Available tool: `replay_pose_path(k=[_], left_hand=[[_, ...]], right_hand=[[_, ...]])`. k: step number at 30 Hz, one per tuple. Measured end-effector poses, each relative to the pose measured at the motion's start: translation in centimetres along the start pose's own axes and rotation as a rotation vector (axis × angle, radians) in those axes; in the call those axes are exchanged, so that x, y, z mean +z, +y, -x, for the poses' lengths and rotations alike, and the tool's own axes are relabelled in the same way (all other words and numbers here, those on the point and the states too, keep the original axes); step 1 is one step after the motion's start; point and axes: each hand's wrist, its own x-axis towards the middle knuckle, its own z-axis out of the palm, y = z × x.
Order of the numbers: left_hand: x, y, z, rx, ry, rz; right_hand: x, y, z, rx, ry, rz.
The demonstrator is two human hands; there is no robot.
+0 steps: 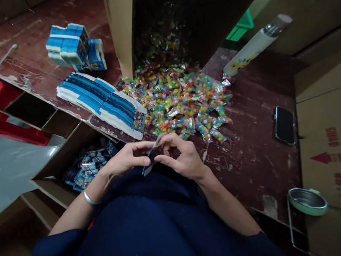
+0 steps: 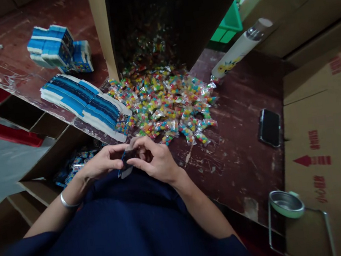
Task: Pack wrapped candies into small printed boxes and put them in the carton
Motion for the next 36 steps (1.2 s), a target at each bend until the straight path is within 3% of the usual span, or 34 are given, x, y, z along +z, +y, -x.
replay_pose_path(k=[4, 7, 9, 14, 19, 22, 30, 36], left_hand=[[0.5, -0.3, 0.0, -0.056, 0.003, -0.065], [0.9, -0.6, -0.3, -0.055, 0.139, -0.035], [1.3, -0.9, -0.6, 0.017, 0.258, -0.024], [2.5, -2.5, -1.5, 0.244, 0.524, 0.025], [3.0, -3.9, -1.6, 0.505, 0.701, -0.141], [2.7, -4.3, -1.2, 0.564, 0.678, -0.313], [2.1, -2.4, -0.4, 0.357, 0.359, -0.317], [2.1, -1.9, -0.2, 0.377, 0.465, -0.293]], right_hand=[[-0.6, 0.1, 0.2, 0.103, -0.019, -0.067], [-0.2, 0.2, 0.5, 0.132, 0.167, -0.101], [0.6, 0.4, 0.7, 0.160, 0.298, -0.139], [3.0, 1.0, 1.2, 0.292, 0.355, -0.258], [4.1, 1.7, 0.8, 0.243, 0.505, -0.252], [4.4, 2.5, 0.7, 0.140, 0.538, -0.178], [3.4, 3.4, 0.7, -0.086, 0.455, 0.042], [3.1, 2.4, -0.1, 0.050, 0.432, -0.286]])
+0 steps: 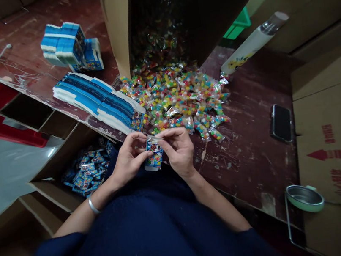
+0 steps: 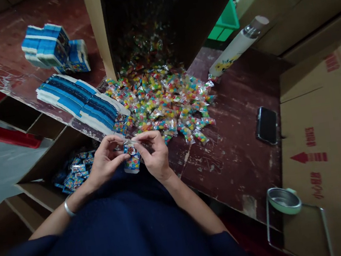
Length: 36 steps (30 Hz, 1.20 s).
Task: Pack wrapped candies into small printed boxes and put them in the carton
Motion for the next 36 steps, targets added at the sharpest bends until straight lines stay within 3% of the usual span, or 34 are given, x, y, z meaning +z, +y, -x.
replay_pose_path(k=[4, 9, 15, 17, 23, 25, 30, 36], left_hand=[[-0.2, 0.1, 0.1, -0.011, 0.006, 0.001], [-0.5, 0.2, 0.3, 0.009, -0.018, -0.077], [-0.6, 0.2, 0.4, 0.016, -0.085, -0.063], [-0.6, 0.4, 0.4, -0.020, -0.084, -0.059], [-0.2, -0.1, 1.0, -0.129, -0.057, -0.008], [0.1, -0.5, 1.1, -0.135, -0.054, 0.020], [0.8, -0.5, 1.2, -0.157, -0.115, -0.028], [0.6, -0.3, 1.3, -0.237, -0.234, -0.027]], right_hand=[[0.0, -0.8, -0.6, 0.047, -0.091, 0.001], [-0.5, -1.5, -1.6, 0.281, -0.171, -0.042], [-1.0, -1.2, -2.8, 0.337, -0.198, -0.022], [-1.0, -1.3, -2.7, 0.293, -0.205, 0.024], [-1.1, -1.0, -0.5, -0.023, -0.209, 0.198], [-1.3, -0.6, 0.2, 0.041, -0.215, 0.168], [-2.0, -0.3, 0.1, 0.356, -0.225, 0.004], [-3.3, -1.4, -1.2, 0.461, -0.362, 0.021]])
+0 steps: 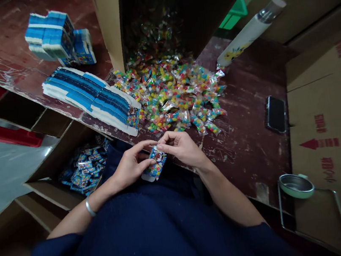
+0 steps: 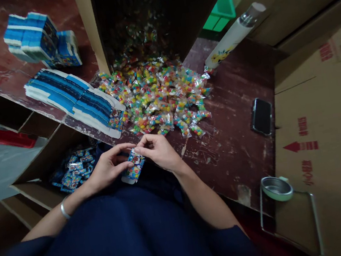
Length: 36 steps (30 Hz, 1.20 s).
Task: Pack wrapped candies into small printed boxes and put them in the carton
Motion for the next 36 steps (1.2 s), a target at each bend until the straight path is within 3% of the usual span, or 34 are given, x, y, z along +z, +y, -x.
replay_pose_path(k=[5, 12, 15, 19, 22, 24, 26, 29, 33, 36], left_hand=[[-0.4, -0.3, -0.1, -0.041, -0.037, 0.099], [-1.0, -1.4, 0.3, -0.099, 0.049, 0.134], [-2.9, -0.8, 0.6, -0.140, -0.059, -0.045], [-7.1, 2.0, 1.1, -0.109, -0.247, -0.535], [-9.2, 4.0, 1.5, -0.158, -0.522, -0.738], [-9.4, 4.6, 1.6, -0.169, -0.582, -0.764], [-8.9, 4.5, 1.5, -0.195, -0.517, -0.695], [-7.5, 3.7, 1.0, -0.197, -0.316, -0.488], [-4.8, 1.9, -0.3, -0.117, -0.170, -0.374], [-2.9, 1.0, -0.9, -0.041, -0.148, -0.350]], right_hand=[[-0.4, -0.2, 0.7, -0.077, -0.014, 0.114], [1.5, 1.7, 3.8, -0.255, 0.053, 0.203], [0.5, 2.8, 4.7, -0.283, 0.094, 0.321], [-3.1, 3.7, 4.0, -0.281, 0.461, 0.675], [-4.8, 4.4, 2.5, -0.309, 0.465, 0.956], [-5.1, 5.0, 1.6, -0.322, 0.458, 1.073], [-5.0, 5.5, 1.1, -0.331, 0.474, 1.130], [-5.0, 5.2, 1.3, -0.368, 0.527, 1.061], [-4.1, 2.5, 2.6, -0.413, 0.649, 0.663], [-2.6, -0.3, 3.3, -0.371, 0.570, 0.427]])
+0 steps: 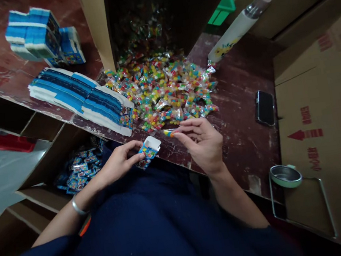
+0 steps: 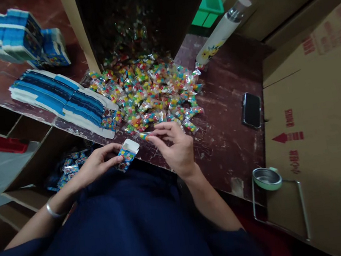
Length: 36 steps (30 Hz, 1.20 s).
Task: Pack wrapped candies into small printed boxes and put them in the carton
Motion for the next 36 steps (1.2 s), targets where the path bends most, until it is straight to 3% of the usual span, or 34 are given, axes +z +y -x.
replay_pose_path(k=[4, 9, 13, 19, 23, 26, 32, 36], left_hand=[[1.2, 0.3, -0.3, 0.071, 0.053, -0.016], [1.2, 0.3, 0.0, 0.072, 0.142, -0.012], [1.5, 0.2, 0.1, 0.094, 0.111, 0.076], [2.8, 0.4, -0.1, 0.162, 0.188, 0.245], [3.2, 0.7, -0.1, 0.229, 0.330, 0.364], [3.3, 0.8, -0.1, 0.230, 0.304, 0.407], [3.4, 0.1, -0.4, 0.171, 0.242, 0.418], [3.6, -0.1, -0.7, 0.192, 0.326, 0.497]], right_hand=[[0.2, -2.7, -0.5, -0.095, -0.189, 0.054], [-0.1, -3.2, -0.8, -0.119, -0.178, 0.063], [0.6, -3.0, -0.7, -0.093, -0.280, 0.078], [2.5, -2.3, -0.8, -0.314, -0.178, 0.145], [3.5, -1.1, 0.7, -0.128, -0.211, -0.120], [4.4, -0.1, 2.2, 0.014, -0.146, -0.244], [5.3, 0.3, 2.5, -0.059, -0.099, -0.216], [5.7, -0.7, 1.7, 0.071, -0.098, -0.426]])
